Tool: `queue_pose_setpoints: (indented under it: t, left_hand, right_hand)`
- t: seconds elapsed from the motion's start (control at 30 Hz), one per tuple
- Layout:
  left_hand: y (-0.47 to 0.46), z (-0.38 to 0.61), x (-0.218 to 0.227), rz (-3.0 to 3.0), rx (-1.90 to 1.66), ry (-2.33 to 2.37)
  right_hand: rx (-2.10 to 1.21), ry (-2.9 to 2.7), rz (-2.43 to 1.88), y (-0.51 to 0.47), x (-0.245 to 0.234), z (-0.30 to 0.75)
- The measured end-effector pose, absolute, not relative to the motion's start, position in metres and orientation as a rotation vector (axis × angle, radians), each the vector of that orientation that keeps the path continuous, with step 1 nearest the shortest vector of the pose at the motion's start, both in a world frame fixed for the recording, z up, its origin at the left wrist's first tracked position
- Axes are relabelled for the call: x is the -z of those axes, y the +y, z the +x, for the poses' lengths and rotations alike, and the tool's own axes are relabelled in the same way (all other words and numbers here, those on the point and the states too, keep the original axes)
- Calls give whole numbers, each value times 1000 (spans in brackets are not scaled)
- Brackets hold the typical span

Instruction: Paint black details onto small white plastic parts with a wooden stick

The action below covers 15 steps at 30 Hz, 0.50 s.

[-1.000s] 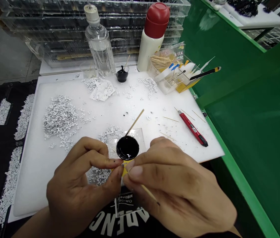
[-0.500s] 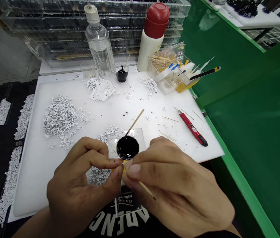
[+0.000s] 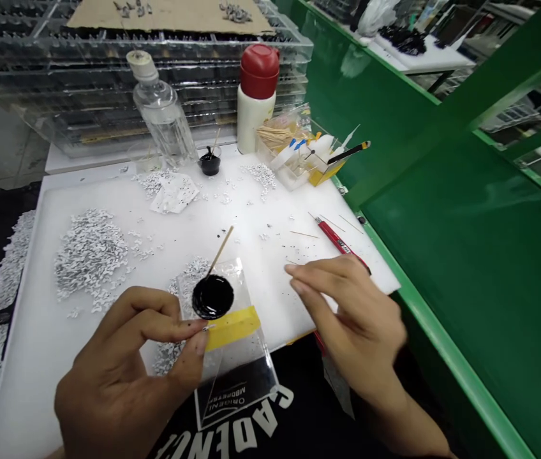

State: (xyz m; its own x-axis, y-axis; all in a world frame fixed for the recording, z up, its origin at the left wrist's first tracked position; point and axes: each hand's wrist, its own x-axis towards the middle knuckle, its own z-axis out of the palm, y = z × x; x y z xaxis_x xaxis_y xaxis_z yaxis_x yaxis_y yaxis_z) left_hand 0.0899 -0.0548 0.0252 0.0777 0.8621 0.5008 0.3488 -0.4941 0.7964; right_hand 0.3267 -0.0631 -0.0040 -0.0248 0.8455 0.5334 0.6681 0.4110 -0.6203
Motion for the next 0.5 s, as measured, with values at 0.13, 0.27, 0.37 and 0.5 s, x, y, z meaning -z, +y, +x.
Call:
queue_pose_setpoints:
  t: [0.13, 0.27, 0.37, 0.5]
  left_hand:
    - [-57, 89, -22, 1909, -1363, 1181]
    - [-59, 87, -21, 1939, -1342, 1167]
    - [-59, 85, -21, 1955, -1332, 1153]
    - [-59, 85, -21, 1961, -1330, 1164]
  right_hand:
    - [-80, -2051, -1394, -58, 31, 330]
    - [-34, -2135, -1433, -60, 48, 335]
    - [33, -2055, -1523, -57, 51, 344]
    - [39, -1957, -1659, -43, 56, 357]
